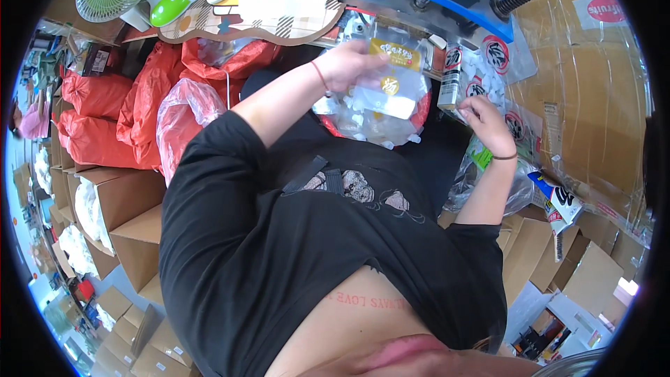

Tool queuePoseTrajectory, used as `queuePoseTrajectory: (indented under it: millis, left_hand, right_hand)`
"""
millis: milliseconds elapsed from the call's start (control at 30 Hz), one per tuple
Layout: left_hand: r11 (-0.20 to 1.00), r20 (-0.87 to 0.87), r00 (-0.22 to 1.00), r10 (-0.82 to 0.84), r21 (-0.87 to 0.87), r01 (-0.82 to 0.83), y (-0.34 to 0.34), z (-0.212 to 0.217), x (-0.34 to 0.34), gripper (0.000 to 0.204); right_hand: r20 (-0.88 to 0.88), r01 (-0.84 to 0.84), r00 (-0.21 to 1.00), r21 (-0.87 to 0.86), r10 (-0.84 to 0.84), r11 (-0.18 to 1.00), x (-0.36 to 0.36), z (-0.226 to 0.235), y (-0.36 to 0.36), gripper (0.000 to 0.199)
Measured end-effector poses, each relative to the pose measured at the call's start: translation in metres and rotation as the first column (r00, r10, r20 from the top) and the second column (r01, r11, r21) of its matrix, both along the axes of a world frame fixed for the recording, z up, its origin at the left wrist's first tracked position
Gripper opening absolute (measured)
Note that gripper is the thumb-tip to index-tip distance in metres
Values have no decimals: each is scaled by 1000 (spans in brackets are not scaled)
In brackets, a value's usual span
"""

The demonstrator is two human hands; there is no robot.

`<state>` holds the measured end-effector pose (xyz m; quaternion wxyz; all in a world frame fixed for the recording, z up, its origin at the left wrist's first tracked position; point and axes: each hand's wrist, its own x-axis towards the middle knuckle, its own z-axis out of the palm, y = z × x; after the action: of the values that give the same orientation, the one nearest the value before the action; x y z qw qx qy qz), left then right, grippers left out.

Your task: Using a heat sealing machine to seal plastic bags containing items and placing them into boxes.

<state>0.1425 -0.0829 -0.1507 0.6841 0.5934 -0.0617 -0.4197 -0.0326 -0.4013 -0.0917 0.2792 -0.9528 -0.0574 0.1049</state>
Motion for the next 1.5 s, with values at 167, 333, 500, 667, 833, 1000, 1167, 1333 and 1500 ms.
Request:
queuePoseTrajectory:
  millis: [167, 333, 500, 667, 833, 1000, 1167, 1333, 1500]
  left_hand:
    - [703, 977, -131, -166, 25, -710, 61, 5, 73, 61]
    - [765, 981, 18, -195, 164, -622, 96, -22, 53, 50]
    - [877, 905, 403, -136, 299, -376, 94, -21, 11, 37]
    - [947, 580, 796, -173, 320, -27, 57, 29, -30, 23]
    - [984, 317, 933, -172, 17, 175, 24, 23, -58, 25]
    - [971, 5, 988, -156, -183, 154, 3, 23, -83, 26]
    - [953, 107, 961, -255, -142, 268, -5, 19, -83, 28]
    - [947, -27, 971, -236, -230, 223, -14, 20, -93, 26]
    - [946, -16, 963, -269, -195, 260, -15, 26, -91, 26]
  right_hand:
    - [-67, 317, 948, 98, -312, 943, -10, 2, 1, 14]
    - [159, 358, 921, 26, -357, 934, -6, 13, 16, 18]
    - [570, 140, 801, 125, -186, 982, 24, 1, 74, 24]
    - [309, 147, 901, 441, -303, 885, 44, 7, 107, 18]
    - [344, 101, 888, 497, -303, 862, 69, 15, 128, 14]
    - [393, 81, 865, 502, -311, 861, 55, 15, 100, 15]
    - [324, 169, 874, 495, -361, 853, 48, 28, 92, 16]
    - [386, 87, 896, 337, -222, 937, 41, 26, 82, 17]
    - [197, 259, 911, 411, -363, 874, 42, 35, 84, 21]
